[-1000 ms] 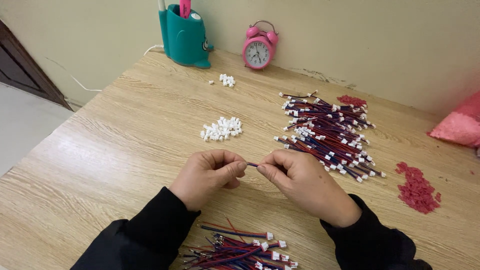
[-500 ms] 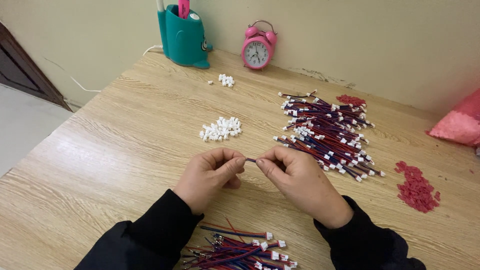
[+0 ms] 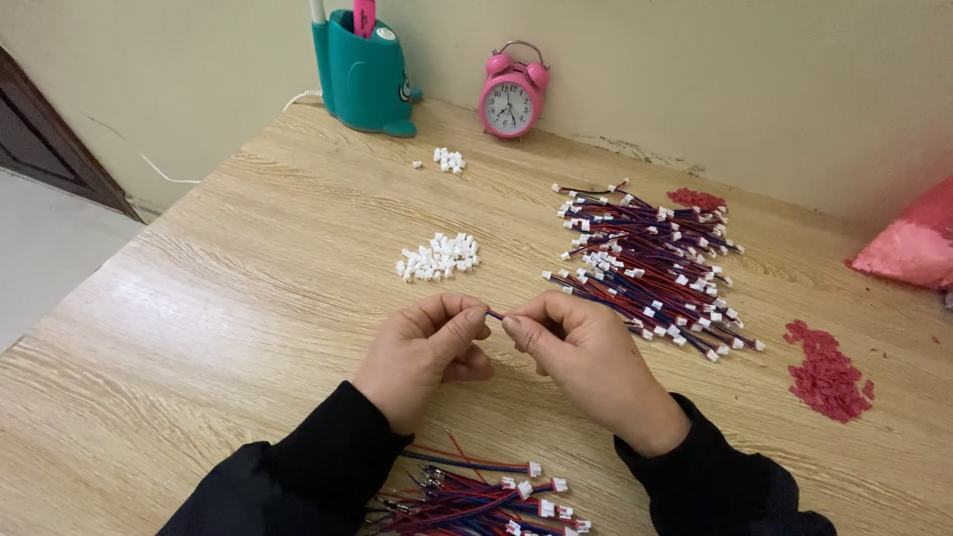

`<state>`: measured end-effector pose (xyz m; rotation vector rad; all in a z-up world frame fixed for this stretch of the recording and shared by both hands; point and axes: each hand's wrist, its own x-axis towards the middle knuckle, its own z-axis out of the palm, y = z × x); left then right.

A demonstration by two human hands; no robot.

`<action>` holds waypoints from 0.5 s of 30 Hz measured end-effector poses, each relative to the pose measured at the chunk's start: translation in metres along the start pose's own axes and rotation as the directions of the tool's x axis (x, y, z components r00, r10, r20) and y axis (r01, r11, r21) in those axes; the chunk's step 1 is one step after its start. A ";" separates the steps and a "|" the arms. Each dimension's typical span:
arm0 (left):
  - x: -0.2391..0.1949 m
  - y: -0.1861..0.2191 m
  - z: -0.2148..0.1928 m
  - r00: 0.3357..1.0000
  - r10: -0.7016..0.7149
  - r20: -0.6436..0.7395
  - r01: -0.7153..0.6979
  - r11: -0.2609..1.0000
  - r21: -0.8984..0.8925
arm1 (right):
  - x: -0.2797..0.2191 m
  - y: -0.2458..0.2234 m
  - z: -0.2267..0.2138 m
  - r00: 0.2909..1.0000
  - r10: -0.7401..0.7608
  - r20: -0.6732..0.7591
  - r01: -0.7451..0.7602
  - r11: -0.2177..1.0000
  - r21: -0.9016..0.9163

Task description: Attach plastic connectors to the ends of wire bundles

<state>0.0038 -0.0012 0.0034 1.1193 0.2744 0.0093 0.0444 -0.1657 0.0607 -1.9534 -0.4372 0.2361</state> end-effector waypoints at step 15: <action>-0.004 -0.004 0.007 1.000 -0.002 -0.008 0.002 0.999 -0.033 | -0.002 -0.005 0.006 1.000 -0.006 -0.016 0.007 0.998 0.060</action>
